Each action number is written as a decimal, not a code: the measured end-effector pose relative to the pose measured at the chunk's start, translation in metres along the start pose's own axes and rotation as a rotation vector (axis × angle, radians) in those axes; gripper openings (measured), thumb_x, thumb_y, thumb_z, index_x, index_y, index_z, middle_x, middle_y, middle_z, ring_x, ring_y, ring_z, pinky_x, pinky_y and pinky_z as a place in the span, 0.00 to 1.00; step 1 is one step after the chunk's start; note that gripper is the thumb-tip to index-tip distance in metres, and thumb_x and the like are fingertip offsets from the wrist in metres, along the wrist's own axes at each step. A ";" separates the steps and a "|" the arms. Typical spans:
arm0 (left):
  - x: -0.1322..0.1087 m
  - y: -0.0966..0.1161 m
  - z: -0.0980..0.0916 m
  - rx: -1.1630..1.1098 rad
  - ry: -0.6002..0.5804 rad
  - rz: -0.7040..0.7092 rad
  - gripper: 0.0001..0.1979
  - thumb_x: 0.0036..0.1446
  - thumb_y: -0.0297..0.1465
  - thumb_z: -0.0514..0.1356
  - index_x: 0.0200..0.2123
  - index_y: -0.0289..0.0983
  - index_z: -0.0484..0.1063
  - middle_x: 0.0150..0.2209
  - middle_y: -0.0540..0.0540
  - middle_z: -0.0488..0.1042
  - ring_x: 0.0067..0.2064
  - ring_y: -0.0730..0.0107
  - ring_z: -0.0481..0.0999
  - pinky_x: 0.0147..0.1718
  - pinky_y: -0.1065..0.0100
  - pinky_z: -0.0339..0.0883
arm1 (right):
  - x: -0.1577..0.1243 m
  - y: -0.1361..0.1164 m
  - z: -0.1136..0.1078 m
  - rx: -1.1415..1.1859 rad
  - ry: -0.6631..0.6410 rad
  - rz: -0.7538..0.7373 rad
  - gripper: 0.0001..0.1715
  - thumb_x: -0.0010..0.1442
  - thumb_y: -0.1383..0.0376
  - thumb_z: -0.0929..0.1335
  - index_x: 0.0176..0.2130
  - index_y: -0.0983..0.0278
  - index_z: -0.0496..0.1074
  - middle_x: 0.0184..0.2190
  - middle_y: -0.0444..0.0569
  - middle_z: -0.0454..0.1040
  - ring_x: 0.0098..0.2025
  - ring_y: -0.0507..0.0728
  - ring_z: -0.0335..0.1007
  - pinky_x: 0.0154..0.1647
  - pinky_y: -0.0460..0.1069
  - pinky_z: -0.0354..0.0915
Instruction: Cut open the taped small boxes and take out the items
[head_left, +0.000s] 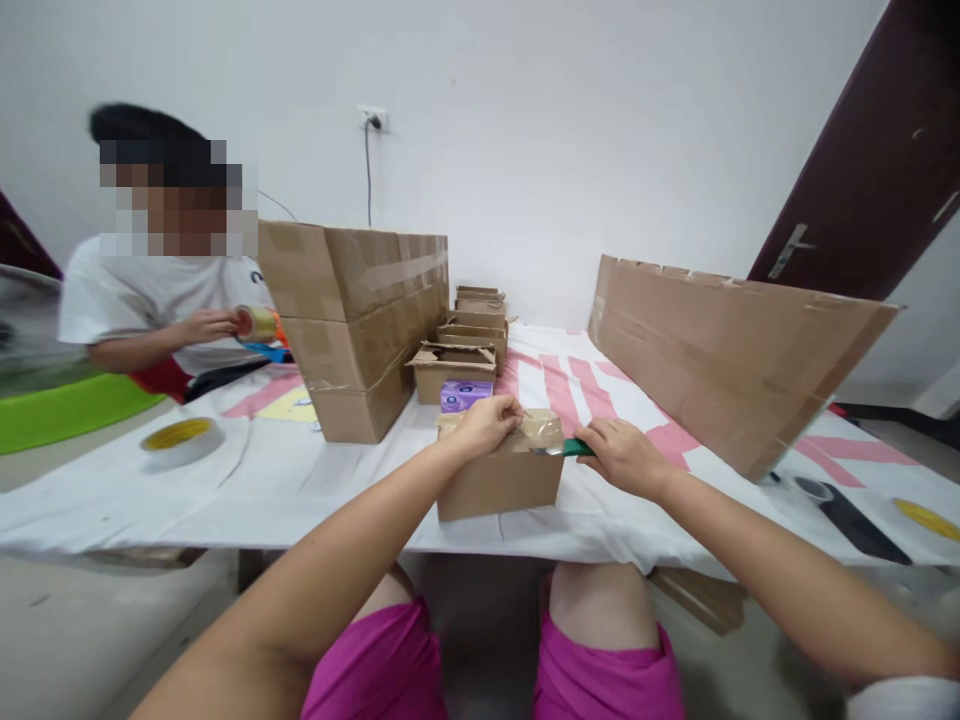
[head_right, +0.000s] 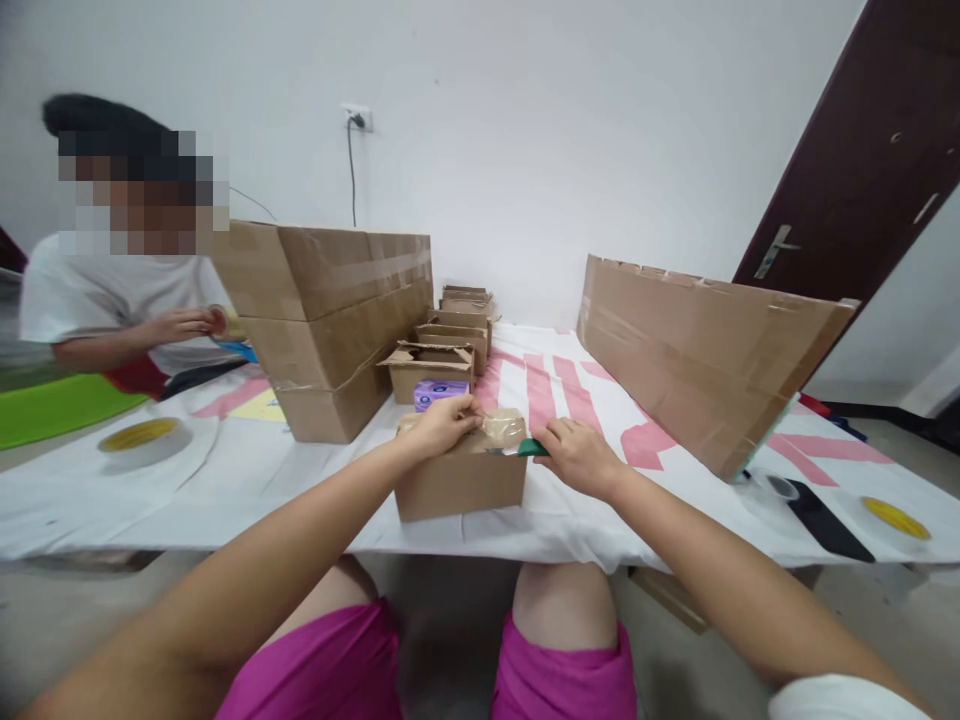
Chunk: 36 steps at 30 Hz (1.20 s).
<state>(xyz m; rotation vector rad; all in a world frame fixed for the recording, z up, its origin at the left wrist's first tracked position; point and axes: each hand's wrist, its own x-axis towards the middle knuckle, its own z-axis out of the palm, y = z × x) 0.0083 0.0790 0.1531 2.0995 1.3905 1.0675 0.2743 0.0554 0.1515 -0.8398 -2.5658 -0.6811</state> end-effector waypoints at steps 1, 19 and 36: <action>0.000 0.000 0.000 -0.017 -0.003 -0.006 0.03 0.49 0.28 0.58 0.28 0.38 0.72 0.25 0.51 0.73 0.31 0.67 0.71 0.30 0.70 0.62 | 0.010 0.001 0.003 -0.027 -0.024 -0.029 0.15 0.65 0.57 0.65 0.46 0.64 0.68 0.36 0.54 0.73 0.36 0.60 0.68 0.36 0.53 0.62; 0.000 0.003 0.007 -0.314 -0.019 -0.143 0.04 0.46 0.28 0.62 0.24 0.37 0.68 0.28 0.52 0.71 0.32 0.70 0.70 0.34 0.69 0.64 | 0.062 0.053 0.054 0.047 -0.111 -0.255 0.17 0.65 0.55 0.64 0.45 0.66 0.70 0.36 0.53 0.72 0.36 0.58 0.67 0.38 0.51 0.60; 0.001 -0.001 0.003 -0.648 0.301 -0.181 0.07 0.50 0.34 0.58 0.28 0.38 0.61 0.23 0.55 0.64 0.25 0.76 0.63 0.27 0.74 0.57 | 0.067 0.064 0.046 0.159 -0.280 0.067 0.20 0.65 0.51 0.61 0.41 0.63 0.70 0.39 0.54 0.73 0.40 0.60 0.69 0.40 0.51 0.60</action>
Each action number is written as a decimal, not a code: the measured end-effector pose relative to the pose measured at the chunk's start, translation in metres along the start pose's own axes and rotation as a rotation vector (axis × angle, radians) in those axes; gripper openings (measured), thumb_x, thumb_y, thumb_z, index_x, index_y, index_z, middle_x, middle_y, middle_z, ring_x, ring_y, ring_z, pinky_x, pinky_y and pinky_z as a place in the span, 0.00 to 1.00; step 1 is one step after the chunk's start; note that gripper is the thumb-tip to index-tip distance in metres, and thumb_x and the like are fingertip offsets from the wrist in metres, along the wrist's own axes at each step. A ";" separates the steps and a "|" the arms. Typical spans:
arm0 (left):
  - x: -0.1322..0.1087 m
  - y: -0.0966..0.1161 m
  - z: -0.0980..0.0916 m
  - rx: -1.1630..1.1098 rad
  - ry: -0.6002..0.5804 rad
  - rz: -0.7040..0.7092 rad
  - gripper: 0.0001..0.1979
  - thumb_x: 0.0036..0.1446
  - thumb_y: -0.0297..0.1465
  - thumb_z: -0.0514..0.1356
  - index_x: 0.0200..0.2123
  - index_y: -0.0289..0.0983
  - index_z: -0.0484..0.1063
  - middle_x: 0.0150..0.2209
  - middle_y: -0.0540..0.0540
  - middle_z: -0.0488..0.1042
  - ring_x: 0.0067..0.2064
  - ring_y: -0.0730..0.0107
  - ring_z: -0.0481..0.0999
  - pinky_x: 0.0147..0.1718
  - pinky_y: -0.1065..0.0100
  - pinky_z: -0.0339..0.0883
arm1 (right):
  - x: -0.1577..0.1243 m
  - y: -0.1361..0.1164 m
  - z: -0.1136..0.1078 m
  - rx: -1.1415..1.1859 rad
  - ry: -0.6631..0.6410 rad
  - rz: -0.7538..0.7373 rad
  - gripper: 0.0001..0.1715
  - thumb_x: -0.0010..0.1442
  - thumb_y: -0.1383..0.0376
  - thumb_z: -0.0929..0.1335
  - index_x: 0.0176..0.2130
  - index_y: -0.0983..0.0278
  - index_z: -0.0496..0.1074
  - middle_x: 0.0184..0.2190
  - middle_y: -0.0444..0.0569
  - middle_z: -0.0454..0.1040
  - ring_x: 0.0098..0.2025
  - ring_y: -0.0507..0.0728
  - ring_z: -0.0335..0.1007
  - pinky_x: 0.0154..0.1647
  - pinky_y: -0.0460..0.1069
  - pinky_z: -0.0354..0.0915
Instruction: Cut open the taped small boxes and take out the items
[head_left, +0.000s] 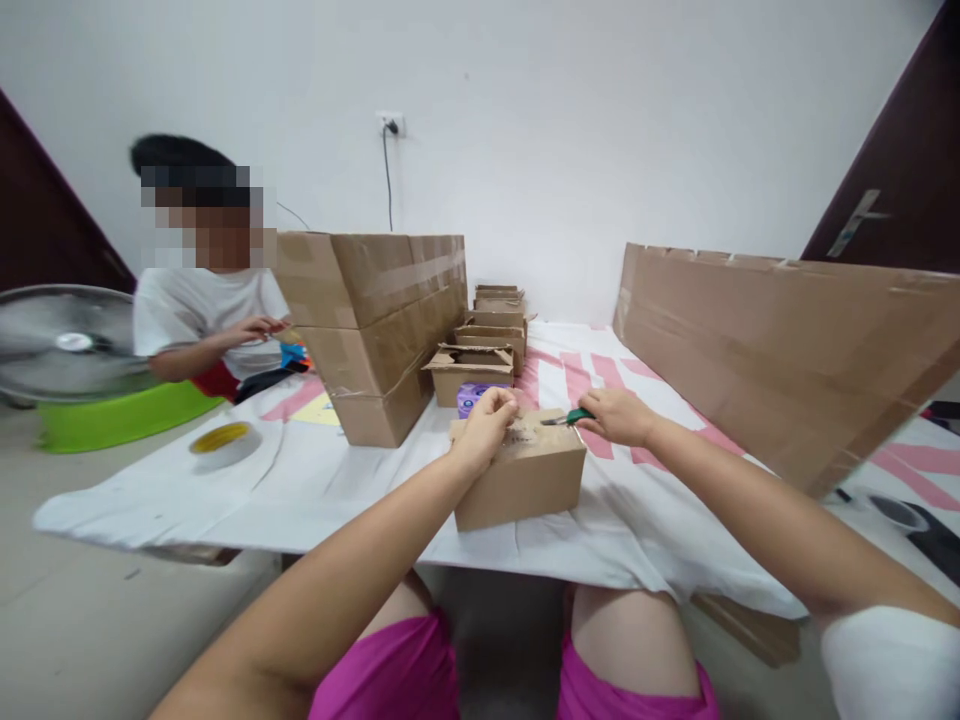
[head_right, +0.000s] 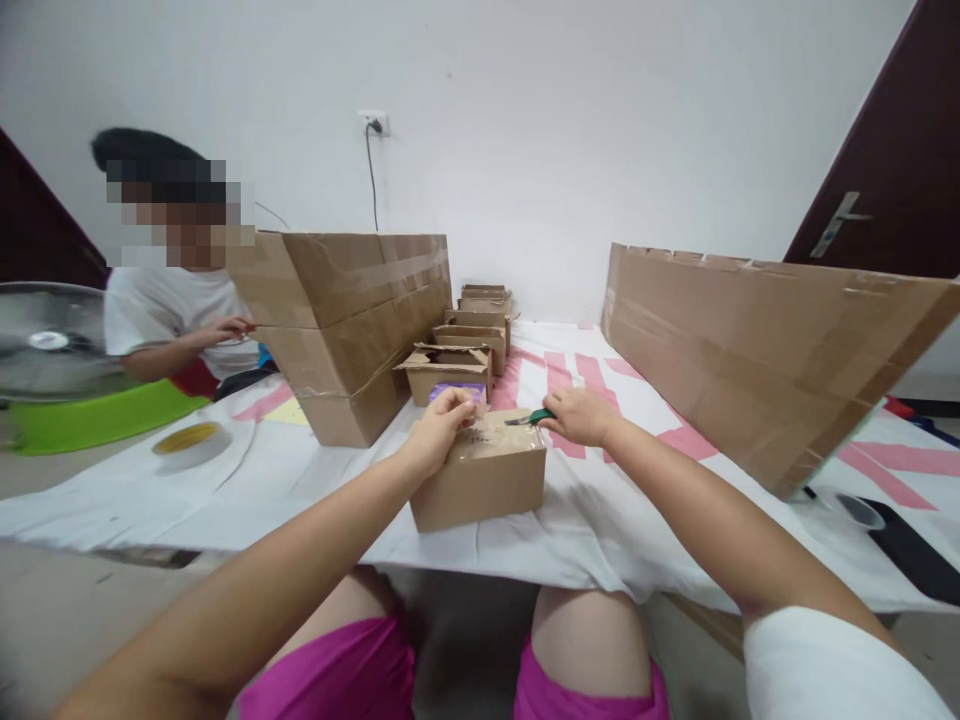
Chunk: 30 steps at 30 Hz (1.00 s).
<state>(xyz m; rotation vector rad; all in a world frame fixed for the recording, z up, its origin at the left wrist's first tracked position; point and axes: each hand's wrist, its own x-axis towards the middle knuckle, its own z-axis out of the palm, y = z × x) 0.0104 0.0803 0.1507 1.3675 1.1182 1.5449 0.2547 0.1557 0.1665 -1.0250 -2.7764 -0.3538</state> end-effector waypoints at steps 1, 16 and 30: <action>-0.007 0.003 -0.001 -0.009 0.000 0.023 0.08 0.51 0.35 0.58 0.28 0.38 0.62 0.24 0.55 0.64 0.26 0.75 0.64 0.29 0.73 0.58 | -0.006 0.004 0.001 0.003 0.012 0.062 0.19 0.66 0.52 0.60 0.40 0.63 0.70 0.39 0.54 0.74 0.40 0.60 0.69 0.39 0.51 0.61; -0.123 -0.068 0.146 0.721 -0.540 0.894 0.11 0.64 0.28 0.48 0.37 0.36 0.70 0.38 0.41 0.71 0.45 0.62 0.68 0.48 0.61 0.65 | -0.198 0.008 0.072 0.018 -0.212 0.683 0.17 0.62 0.52 0.65 0.39 0.63 0.70 0.41 0.54 0.76 0.42 0.60 0.72 0.38 0.49 0.61; -0.163 -0.112 0.094 0.850 -0.707 0.829 0.18 0.58 0.35 0.58 0.52 0.43 0.68 0.59 0.42 0.65 0.61 0.53 0.61 0.55 0.52 0.58 | -0.225 -0.006 0.107 0.001 -0.116 0.756 0.21 0.65 0.54 0.59 0.49 0.65 0.68 0.45 0.55 0.72 0.48 0.62 0.69 0.47 0.53 0.60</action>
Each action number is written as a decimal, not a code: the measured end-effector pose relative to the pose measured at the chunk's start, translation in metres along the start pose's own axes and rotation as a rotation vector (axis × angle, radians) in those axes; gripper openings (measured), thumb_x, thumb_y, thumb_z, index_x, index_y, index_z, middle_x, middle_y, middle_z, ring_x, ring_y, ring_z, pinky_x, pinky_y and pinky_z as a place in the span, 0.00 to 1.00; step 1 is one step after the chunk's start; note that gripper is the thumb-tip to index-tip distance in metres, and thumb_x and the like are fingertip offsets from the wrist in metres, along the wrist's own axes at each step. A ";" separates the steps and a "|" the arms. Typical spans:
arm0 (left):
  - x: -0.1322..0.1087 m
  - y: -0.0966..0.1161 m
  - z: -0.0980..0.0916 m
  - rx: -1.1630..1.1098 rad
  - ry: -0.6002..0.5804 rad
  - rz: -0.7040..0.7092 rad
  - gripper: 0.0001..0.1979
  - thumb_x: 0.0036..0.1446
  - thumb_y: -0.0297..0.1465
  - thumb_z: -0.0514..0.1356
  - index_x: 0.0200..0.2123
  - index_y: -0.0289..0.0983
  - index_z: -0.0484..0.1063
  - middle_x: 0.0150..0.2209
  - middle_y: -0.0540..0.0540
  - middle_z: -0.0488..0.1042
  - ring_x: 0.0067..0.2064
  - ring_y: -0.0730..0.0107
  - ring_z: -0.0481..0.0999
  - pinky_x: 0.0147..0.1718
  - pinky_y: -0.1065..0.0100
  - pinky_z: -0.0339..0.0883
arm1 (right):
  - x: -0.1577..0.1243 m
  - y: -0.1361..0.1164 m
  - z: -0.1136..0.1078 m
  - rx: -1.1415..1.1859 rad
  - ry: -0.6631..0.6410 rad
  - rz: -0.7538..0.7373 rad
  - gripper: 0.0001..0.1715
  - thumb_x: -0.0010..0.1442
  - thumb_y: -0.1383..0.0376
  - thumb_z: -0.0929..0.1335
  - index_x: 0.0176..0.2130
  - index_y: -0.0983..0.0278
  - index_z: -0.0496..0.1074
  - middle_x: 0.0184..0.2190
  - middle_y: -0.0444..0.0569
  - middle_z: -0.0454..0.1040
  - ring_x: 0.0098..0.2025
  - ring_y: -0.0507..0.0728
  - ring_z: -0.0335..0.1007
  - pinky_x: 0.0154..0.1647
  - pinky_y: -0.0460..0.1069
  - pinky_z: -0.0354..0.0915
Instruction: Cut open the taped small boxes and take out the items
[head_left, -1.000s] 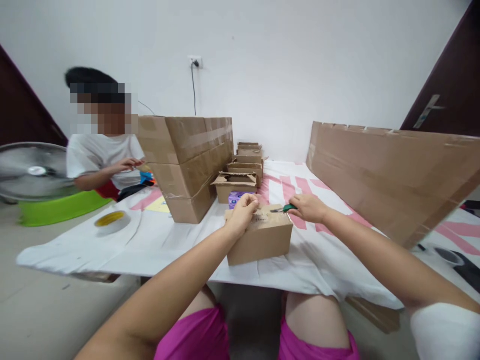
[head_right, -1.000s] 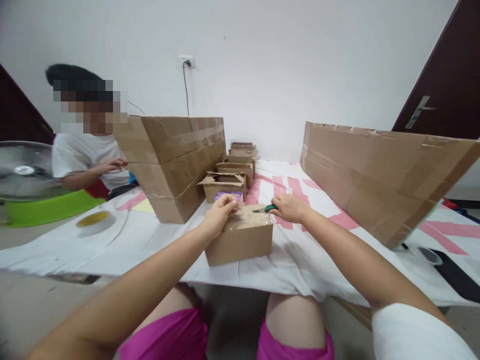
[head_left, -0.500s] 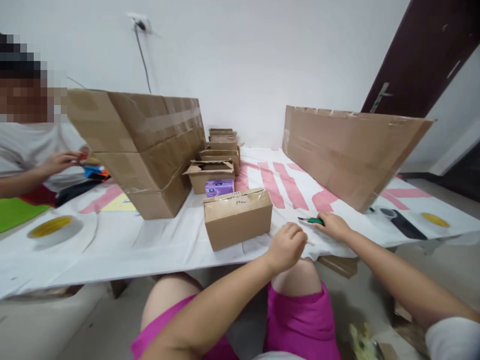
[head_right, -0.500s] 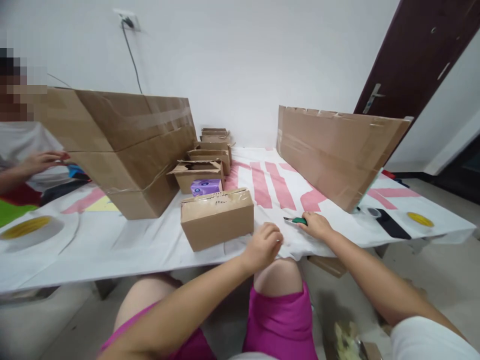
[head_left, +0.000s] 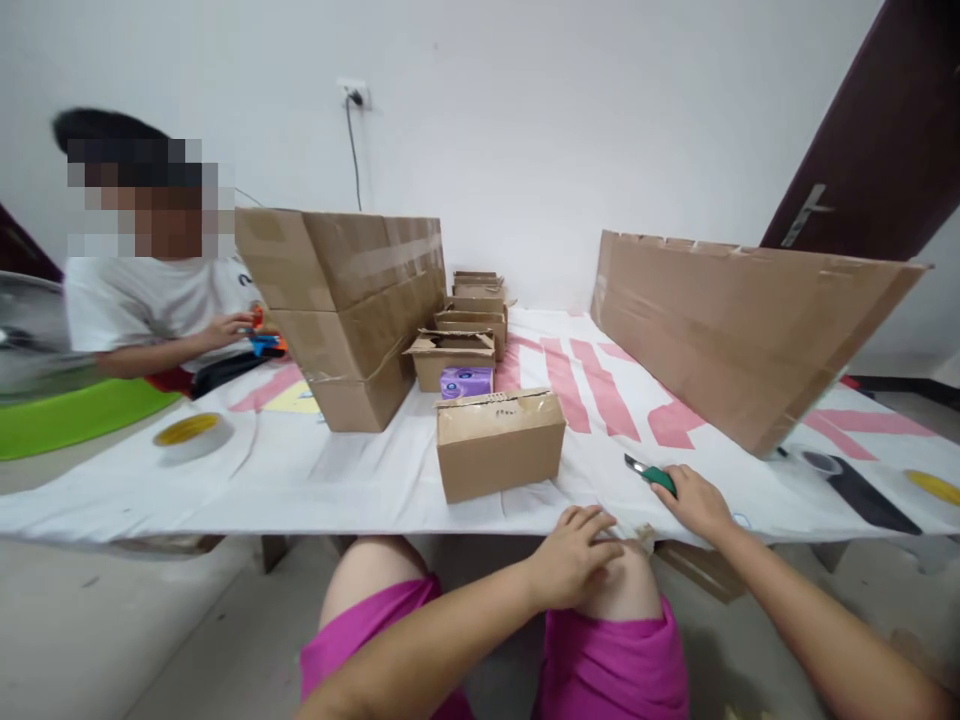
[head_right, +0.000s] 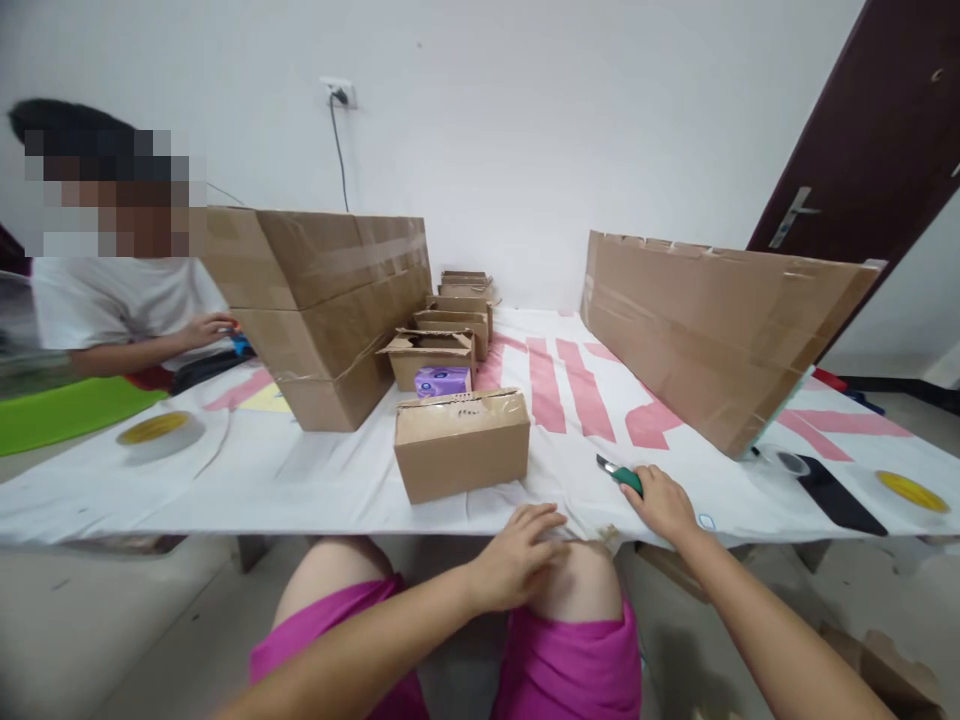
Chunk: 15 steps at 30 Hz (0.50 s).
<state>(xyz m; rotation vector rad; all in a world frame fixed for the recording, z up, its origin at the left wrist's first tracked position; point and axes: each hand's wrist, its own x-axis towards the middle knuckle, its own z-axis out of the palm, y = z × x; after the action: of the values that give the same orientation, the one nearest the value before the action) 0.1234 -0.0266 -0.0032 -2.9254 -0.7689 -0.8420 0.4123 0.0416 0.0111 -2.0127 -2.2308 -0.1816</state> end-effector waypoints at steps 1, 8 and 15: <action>-0.009 -0.004 -0.012 -0.020 0.087 -0.003 0.16 0.57 0.31 0.57 0.50 0.42 0.69 0.57 0.41 0.67 0.61 0.54 0.62 0.55 0.54 0.59 | 0.000 0.001 0.001 0.004 -0.003 -0.002 0.21 0.65 0.54 0.59 0.49 0.65 0.68 0.45 0.55 0.72 0.48 0.62 0.69 0.47 0.53 0.60; -0.037 -0.061 -0.116 0.195 0.977 -0.534 0.12 0.59 0.30 0.56 0.47 0.38 0.66 0.47 0.39 0.67 0.53 0.56 0.65 0.54 0.51 0.59 | 0.003 0.001 0.002 0.007 -0.015 -0.011 0.22 0.65 0.53 0.59 0.47 0.65 0.68 0.43 0.55 0.72 0.46 0.64 0.70 0.46 0.54 0.61; -0.061 -0.102 -0.127 -0.182 0.946 -0.659 0.09 0.57 0.37 0.57 0.34 0.39 0.73 0.52 0.41 0.67 0.59 0.53 0.63 0.58 0.49 0.57 | 0.009 -0.004 -0.010 0.055 0.012 -0.042 0.18 0.61 0.55 0.63 0.42 0.64 0.72 0.40 0.56 0.75 0.46 0.65 0.71 0.48 0.56 0.64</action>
<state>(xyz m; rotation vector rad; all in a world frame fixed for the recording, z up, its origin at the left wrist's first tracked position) -0.0308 0.0184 0.0616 -1.8921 -1.5312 -2.1506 0.4079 0.0483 0.0230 -1.9326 -2.2467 -0.1347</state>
